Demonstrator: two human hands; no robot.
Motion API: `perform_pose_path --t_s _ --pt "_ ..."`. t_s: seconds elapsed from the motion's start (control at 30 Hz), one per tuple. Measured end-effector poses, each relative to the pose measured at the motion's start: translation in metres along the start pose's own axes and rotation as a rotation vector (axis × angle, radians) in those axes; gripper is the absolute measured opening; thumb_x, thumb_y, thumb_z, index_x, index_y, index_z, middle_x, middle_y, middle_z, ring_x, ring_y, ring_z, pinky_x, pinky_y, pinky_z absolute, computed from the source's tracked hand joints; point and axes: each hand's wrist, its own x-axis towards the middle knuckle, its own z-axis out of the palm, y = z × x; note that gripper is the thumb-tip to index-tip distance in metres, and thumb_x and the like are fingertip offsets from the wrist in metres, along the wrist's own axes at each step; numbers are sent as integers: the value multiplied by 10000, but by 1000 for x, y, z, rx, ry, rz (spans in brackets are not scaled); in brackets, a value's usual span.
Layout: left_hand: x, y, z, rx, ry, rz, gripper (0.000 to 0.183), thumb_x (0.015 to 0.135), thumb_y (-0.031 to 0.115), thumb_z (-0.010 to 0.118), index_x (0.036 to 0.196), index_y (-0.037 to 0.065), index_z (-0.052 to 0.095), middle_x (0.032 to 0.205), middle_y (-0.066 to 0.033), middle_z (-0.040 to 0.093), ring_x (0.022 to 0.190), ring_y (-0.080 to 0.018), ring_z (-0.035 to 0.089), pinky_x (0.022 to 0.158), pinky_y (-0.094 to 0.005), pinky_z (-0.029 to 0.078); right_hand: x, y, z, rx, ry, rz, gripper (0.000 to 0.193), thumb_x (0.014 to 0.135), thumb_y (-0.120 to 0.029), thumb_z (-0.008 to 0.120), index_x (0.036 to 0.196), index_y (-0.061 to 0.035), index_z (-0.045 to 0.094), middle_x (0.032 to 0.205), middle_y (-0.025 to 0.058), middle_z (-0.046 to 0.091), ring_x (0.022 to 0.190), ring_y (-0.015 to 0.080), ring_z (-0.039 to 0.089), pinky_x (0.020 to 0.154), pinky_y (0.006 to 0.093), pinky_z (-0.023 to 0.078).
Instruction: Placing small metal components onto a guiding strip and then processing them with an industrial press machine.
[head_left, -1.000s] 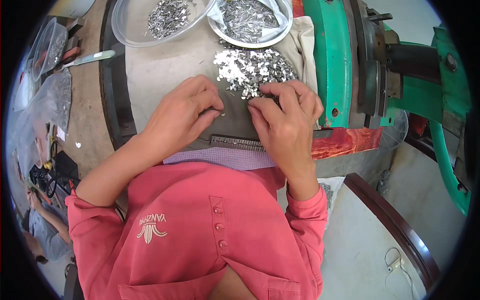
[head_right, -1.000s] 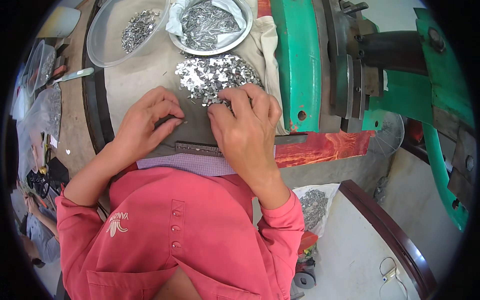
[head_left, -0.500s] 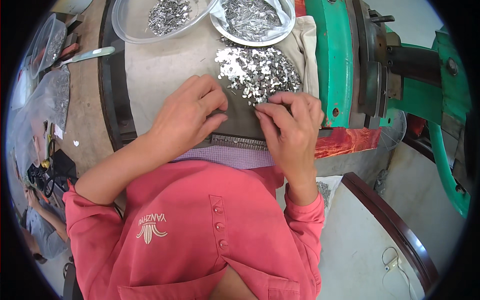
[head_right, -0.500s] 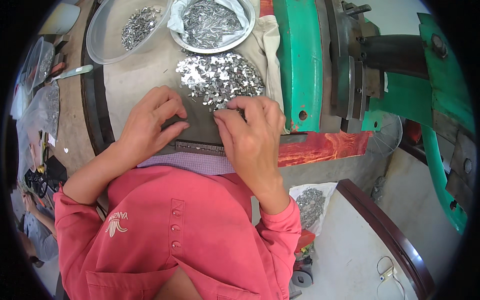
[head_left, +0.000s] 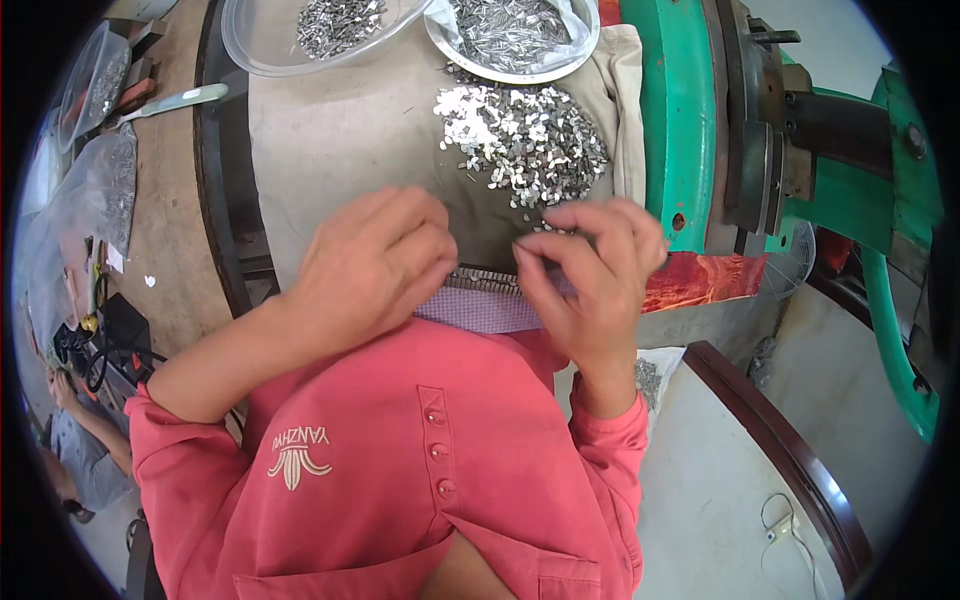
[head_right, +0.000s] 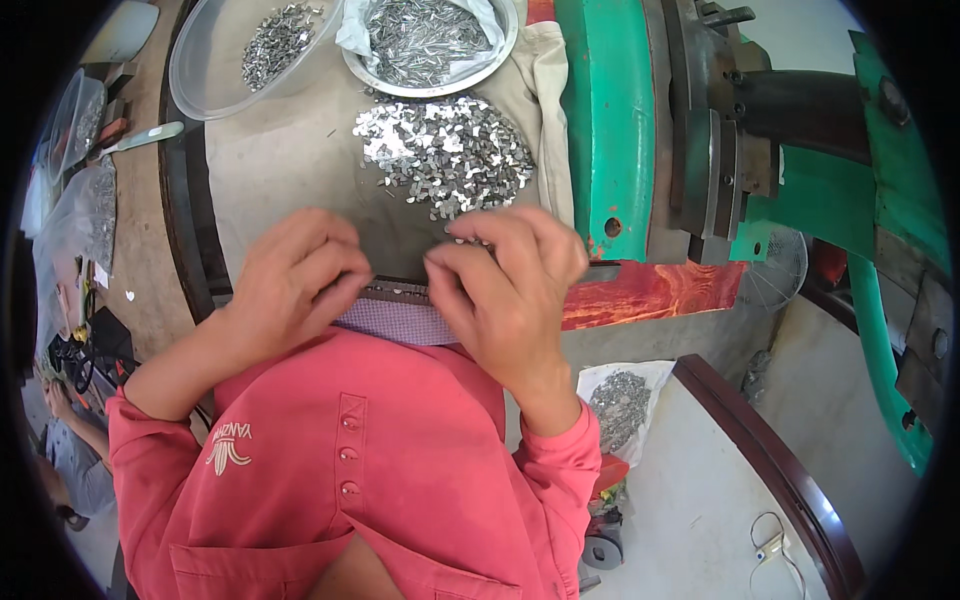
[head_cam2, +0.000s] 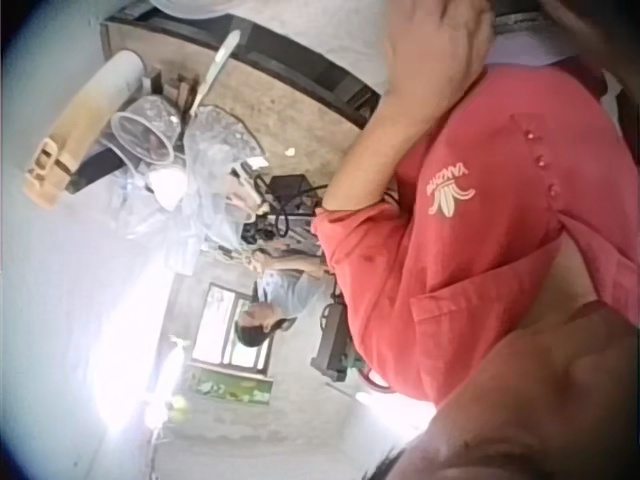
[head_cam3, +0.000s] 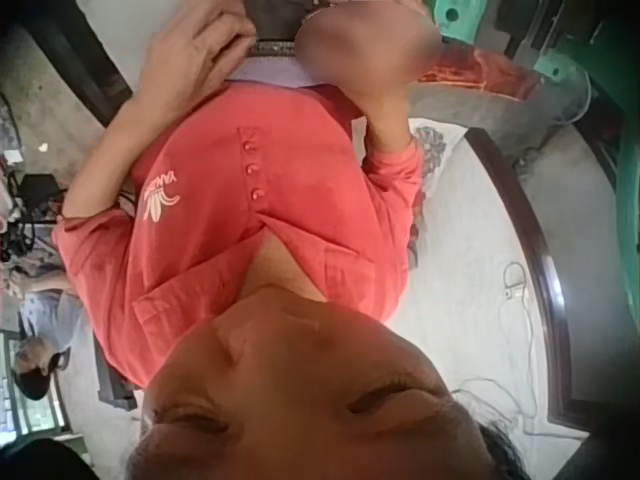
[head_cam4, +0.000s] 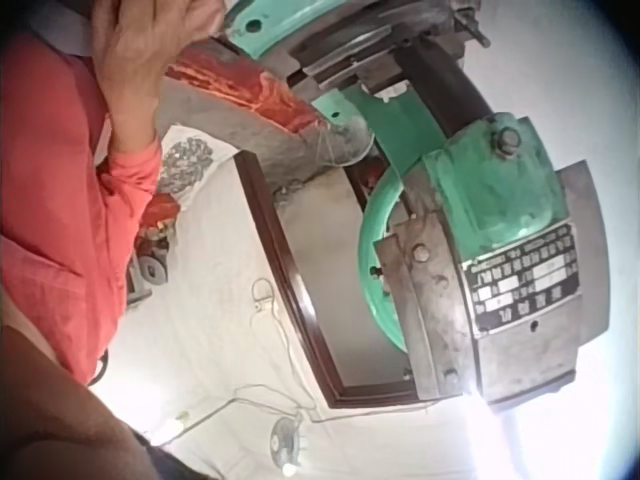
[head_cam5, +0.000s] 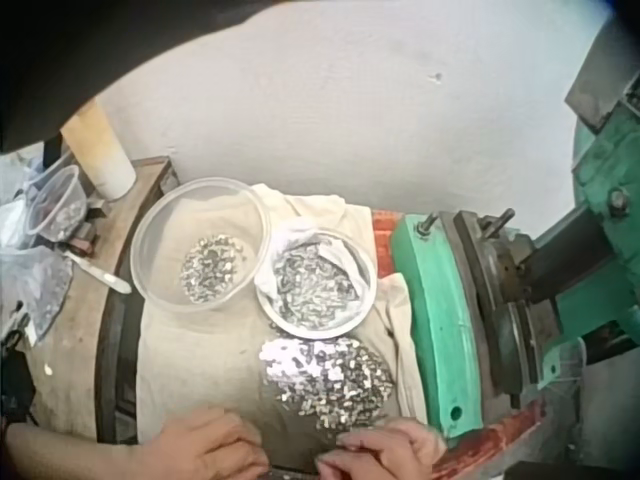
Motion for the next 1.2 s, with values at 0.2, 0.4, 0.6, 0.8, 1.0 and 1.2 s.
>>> perform_pose_path --t_s 0.2,0.4,0.6,0.8,1.0,1.2 --pt "-9 5 15 12 -19 62 136 774 77 735 857 67 627 928 -44 567 836 -237 580 723 -361 463 -35 -12 -7 -15 -16 59 251 627 -79 846 835 -151 727 1013 -18 646 1040 250 545 908 378 377" --pt "-9 8 20 45 0 45 122 792 103 728 866 74 636 932 -33 570 852 -229 575 734 -354 460 -33 -19 -5 -43 -129 33 207 698 -134 817 890 -169 745 1050 -47 643 1053 215 553 910 382 345" --pt "-9 9 18 -3 -22 22 209 751 103 773 905 61 638 986 -64 581 865 -265 581 741 -371 478 -14 1 -3 -79 -16 58 234 700 -94 815 916 -156 748 1003 -35 634 1013 230 555 893 388 353" --pt "-9 10 13 30 -86 16 254 730 113 782 918 49 625 1003 -66 563 904 -257 577 773 -379 471 24 21 6 -18 -189 -137 171 743 -71 779 900 -124 739 975 4 631 989 252 568 877 390 405" --pt "-17 5 1 73 -102 8 297 699 121 831 930 60 653 995 -78 593 865 -285 587 734 -391 458 36 16 -6 -91 -317 -131 152 735 -87 785 869 -108 716 942 -2 618 972 237 577 870 400 412" --pt "-17 8 8 31 -64 51 281 716 128 814 956 69 682 973 -49 591 870 -244 593 748 -365 456 21 11 -2 -67 -226 -48 168 694 -78 806 820 -108 699 937 -2 621 952 240 580 856 390 405"
